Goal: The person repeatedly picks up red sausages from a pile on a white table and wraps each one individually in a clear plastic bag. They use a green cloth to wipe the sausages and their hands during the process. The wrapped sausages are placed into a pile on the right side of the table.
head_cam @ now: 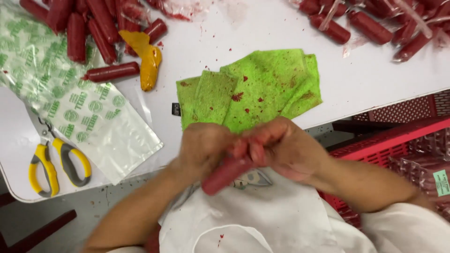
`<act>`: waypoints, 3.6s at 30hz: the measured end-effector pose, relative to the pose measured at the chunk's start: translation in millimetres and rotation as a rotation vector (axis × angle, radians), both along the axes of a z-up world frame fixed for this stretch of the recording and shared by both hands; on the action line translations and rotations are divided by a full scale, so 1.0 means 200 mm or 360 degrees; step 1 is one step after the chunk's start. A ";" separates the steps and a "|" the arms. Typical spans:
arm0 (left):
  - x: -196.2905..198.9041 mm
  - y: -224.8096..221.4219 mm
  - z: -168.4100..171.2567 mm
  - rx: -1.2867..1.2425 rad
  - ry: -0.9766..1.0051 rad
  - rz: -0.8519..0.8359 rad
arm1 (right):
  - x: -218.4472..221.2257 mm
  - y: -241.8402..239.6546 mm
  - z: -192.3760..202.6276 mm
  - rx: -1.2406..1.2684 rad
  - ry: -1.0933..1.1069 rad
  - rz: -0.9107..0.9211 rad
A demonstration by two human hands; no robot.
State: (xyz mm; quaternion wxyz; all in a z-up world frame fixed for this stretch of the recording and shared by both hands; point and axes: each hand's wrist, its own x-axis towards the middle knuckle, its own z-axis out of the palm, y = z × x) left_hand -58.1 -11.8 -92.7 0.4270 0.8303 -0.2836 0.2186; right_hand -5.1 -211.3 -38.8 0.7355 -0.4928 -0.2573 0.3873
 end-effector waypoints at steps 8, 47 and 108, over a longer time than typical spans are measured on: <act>0.20 -0.28 -0.10 -0.2098 0.1210 0.0002 | 0.16 0.29 -0.24 0.0291 -0.0182 -0.1425; 0.38 -0.10 0.27 0.0062 -0.0123 -0.0087 | 0.34 -0.02 -0.59 -0.0441 -0.1649 -0.0708; 0.02 -0.04 -0.29 -0.0173 0.0310 -0.0153 | 0.00 -0.04 -0.08 0.0127 0.0558 -0.0234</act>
